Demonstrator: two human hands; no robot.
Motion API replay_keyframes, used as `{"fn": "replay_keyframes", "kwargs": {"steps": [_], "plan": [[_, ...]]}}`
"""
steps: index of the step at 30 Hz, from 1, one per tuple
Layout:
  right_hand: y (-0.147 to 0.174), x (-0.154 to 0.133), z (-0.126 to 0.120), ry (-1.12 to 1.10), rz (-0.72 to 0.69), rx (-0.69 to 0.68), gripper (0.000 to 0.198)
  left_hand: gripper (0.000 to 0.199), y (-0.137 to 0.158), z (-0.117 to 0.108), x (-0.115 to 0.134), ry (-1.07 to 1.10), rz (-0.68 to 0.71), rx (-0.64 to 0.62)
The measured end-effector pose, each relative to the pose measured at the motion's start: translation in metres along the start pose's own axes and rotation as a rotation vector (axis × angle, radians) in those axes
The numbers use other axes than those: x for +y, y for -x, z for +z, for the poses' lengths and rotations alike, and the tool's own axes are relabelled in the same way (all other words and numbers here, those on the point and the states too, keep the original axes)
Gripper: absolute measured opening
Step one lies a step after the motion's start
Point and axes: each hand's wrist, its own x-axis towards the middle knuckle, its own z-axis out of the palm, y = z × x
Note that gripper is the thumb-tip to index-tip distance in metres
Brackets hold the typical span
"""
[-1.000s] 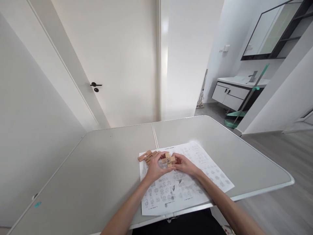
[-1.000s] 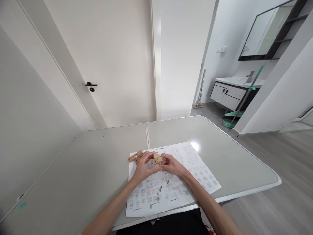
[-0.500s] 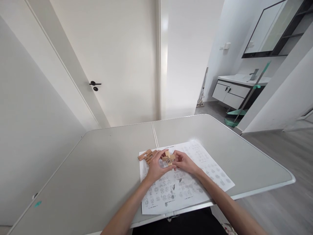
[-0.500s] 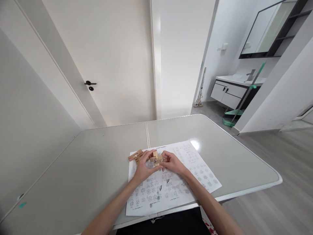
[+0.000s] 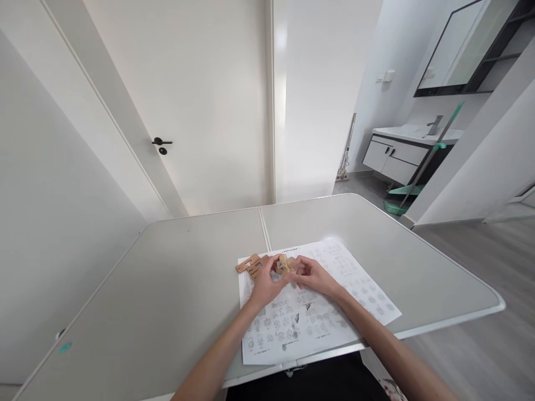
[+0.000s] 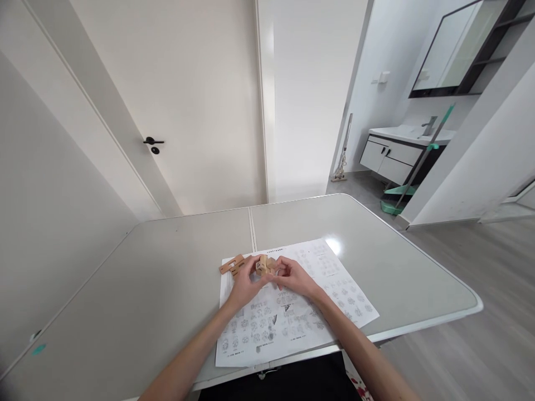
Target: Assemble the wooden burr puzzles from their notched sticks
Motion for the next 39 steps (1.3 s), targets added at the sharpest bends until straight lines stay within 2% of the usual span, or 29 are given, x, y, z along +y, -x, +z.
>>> {"fn": "replay_keyframes", "kwargs": {"steps": [6, 9, 11, 14, 16, 18, 21, 24, 30, 34, 36, 39], "plan": [[0.000, -0.005, 0.000, -0.069, 0.003, 0.016, 0.047, 0.048, -0.004, 0.002, -0.007, 0.350, -0.180, -0.023], [0.000, -0.006, -0.001, -0.068, -0.003, 0.009, 0.043, 0.060, -0.005, 0.003, -0.006, 0.412, -0.208, -0.057], [0.000, -0.007, -0.002, -0.052, -0.022, 0.021, 0.040, 0.070, -0.005, 0.004, -0.004, 0.514, -0.258, -0.115], [0.001, -0.008, -0.002, 0.010, -0.079, 0.070, 0.042, 0.080, -0.006, 0.003, -0.001, 0.717, -0.407, -0.264], [0.002, -0.009, 0.000, 0.079, -0.131, 0.095, 0.050, 0.082, -0.006, 0.002, 0.000, 0.804, -0.484, -0.322], [0.003, -0.009, 0.003, 0.158, -0.184, 0.121, 0.067, 0.082, -0.006, 0.001, 0.000, 0.842, -0.515, -0.323], [0.005, -0.006, 0.013, 0.258, -0.230, 0.137, 0.088, 0.085, -0.005, 0.000, 0.000, 0.822, -0.535, -0.330], [0.004, -0.002, 0.023, 0.326, -0.242, 0.154, 0.094, 0.086, -0.005, 0.003, 0.001, 0.809, -0.534, -0.347], [0.002, -0.004, 0.027, 0.506, -0.330, 0.281, 0.056, 0.075, -0.003, 0.009, 0.005, 0.866, -0.430, -0.383], [0.005, -0.010, 0.025, 0.536, -0.360, 0.314, 0.055, 0.076, -0.004, 0.006, 0.005, 0.814, -0.442, -0.428], [0.005, -0.011, 0.025, 0.536, -0.371, 0.347, 0.055, 0.075, -0.005, 0.004, 0.005, 0.773, -0.442, -0.406], [0.004, -0.010, 0.023, 0.541, -0.385, 0.378, 0.054, 0.062, -0.006, 0.002, 0.004, 0.723, -0.399, -0.333]]}}
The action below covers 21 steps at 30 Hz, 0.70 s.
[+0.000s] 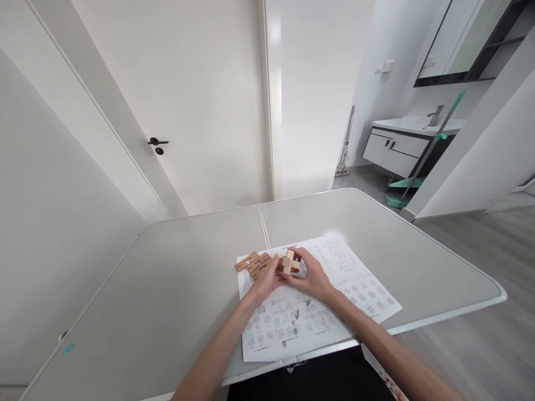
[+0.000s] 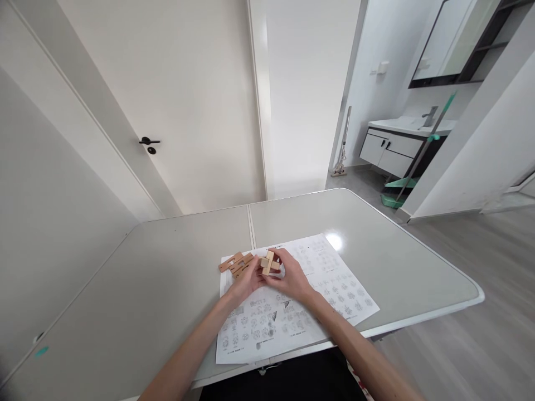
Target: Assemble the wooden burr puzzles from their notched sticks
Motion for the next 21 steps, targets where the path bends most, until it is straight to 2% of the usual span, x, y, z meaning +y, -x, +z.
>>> {"fn": "replay_keyframes", "kwargs": {"steps": [4, 10, 21], "plan": [[0.000, 0.003, -0.001, 0.010, -0.023, -0.013, 0.059, 0.050, 0.000, -0.003, -0.002, -0.046, 0.076, 0.058], [0.001, 0.004, -0.001, 0.013, -0.041, -0.038, 0.060, 0.049, -0.002, -0.008, -0.004, -0.097, 0.120, 0.099], [0.000, 0.002, -0.003, 0.033, -0.116, -0.041, 0.059, 0.044, -0.003, -0.012, 0.002, -0.215, 0.049, 0.138]]}}
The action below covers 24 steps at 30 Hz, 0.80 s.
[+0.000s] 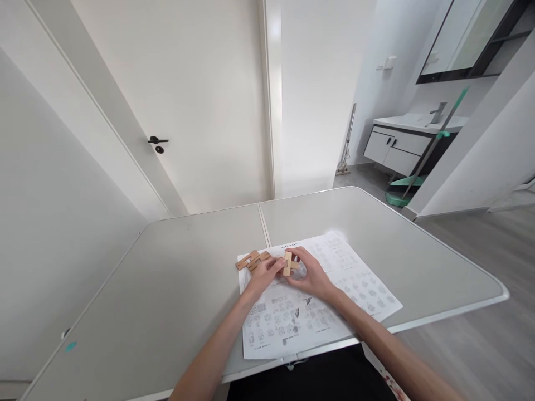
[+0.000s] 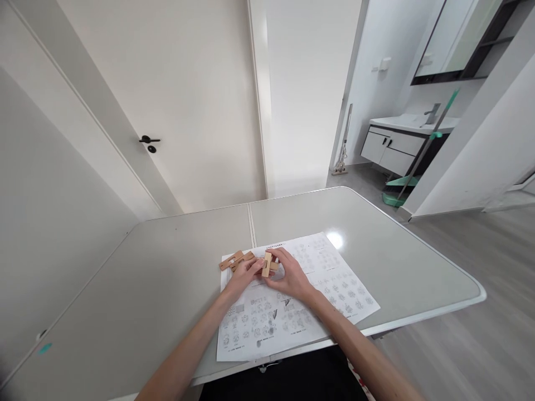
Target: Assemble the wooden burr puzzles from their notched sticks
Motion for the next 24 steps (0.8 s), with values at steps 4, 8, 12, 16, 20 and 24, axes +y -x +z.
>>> {"fn": "replay_keyframes", "kwargs": {"steps": [4, 8, 12, 16, 20, 24], "plan": [[0.000, -0.002, -0.001, 0.000, -0.014, 0.012, 0.058, 0.044, -0.002, -0.001, -0.004, -0.005, -0.003, 0.031], [0.000, -0.003, -0.002, 0.003, -0.005, 0.087, 0.056, 0.042, -0.002, -0.001, -0.006, 0.007, 0.009, 0.084], [-0.001, 0.001, -0.003, 0.032, 0.127, 0.281, 0.053, 0.046, -0.001, 0.001, -0.005, 0.049, 0.026, 0.089], [-0.001, 0.020, -0.001, 0.109, 0.290, 0.365, 0.052, 0.052, 0.000, 0.002, -0.004, 0.168, 0.047, 0.114], [0.004, 0.042, 0.008, 0.237, 0.322, 0.224, 0.047, 0.055, -0.002, 0.002, -0.002, 0.317, 0.041, 0.156], [0.011, 0.048, 0.015, 0.352, 0.239, 0.077, 0.052, 0.052, -0.003, 0.001, 0.000, 0.397, 0.064, 0.162]]}}
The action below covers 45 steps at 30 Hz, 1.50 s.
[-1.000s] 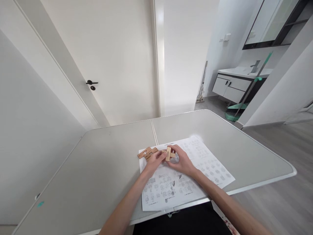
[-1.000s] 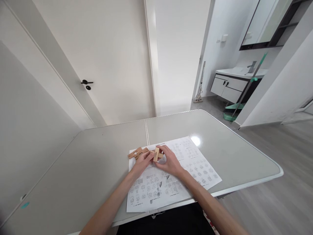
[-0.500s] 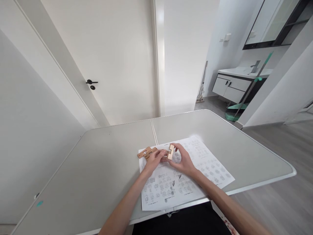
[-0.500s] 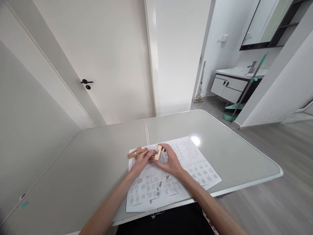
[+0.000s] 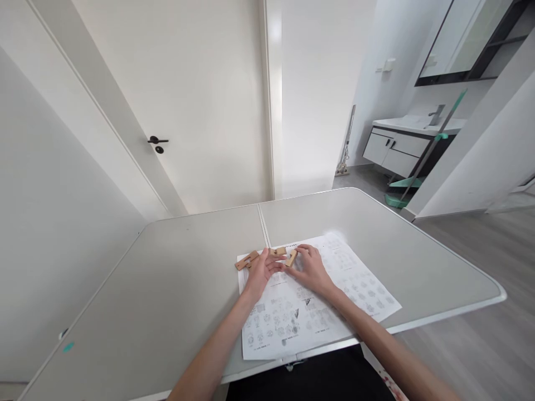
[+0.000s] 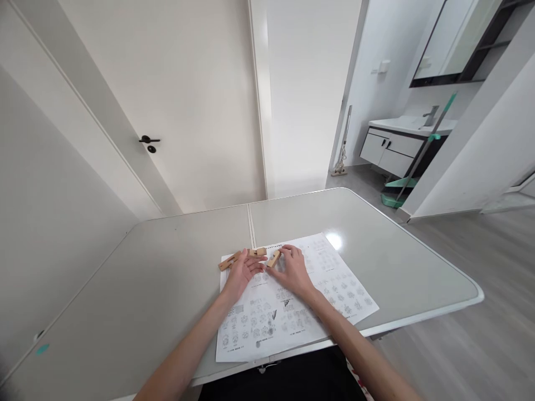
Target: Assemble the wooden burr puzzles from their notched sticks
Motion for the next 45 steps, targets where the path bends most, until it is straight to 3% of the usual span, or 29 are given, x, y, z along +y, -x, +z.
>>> {"fn": "replay_keyframes", "kwargs": {"steps": [8, 13, 20, 26, 45], "plan": [[0.003, -0.001, -0.003, 0.133, -0.042, -0.118, 0.056, 0.052, -0.001, -0.002, -0.001, 0.042, 0.019, -0.003], [0.001, -0.009, -0.008, 0.024, -0.028, -0.091, 0.065, 0.046, -0.001, 0.000, -0.002, 0.030, 0.019, -0.013], [-0.006, -0.037, -0.032, -0.420, -0.085, -0.049, 0.039, 0.043, 0.001, -0.001, -0.006, -0.119, 0.081, -0.029], [-0.008, -0.041, -0.037, -0.465, -0.142, -0.056, 0.025, 0.046, 0.003, 0.002, -0.004, -0.186, 0.060, -0.097], [-0.006, -0.043, -0.041, -0.497, -0.143, -0.120, 0.022, 0.035, 0.002, -0.011, 0.005, -0.305, -0.006, -0.207]]}}
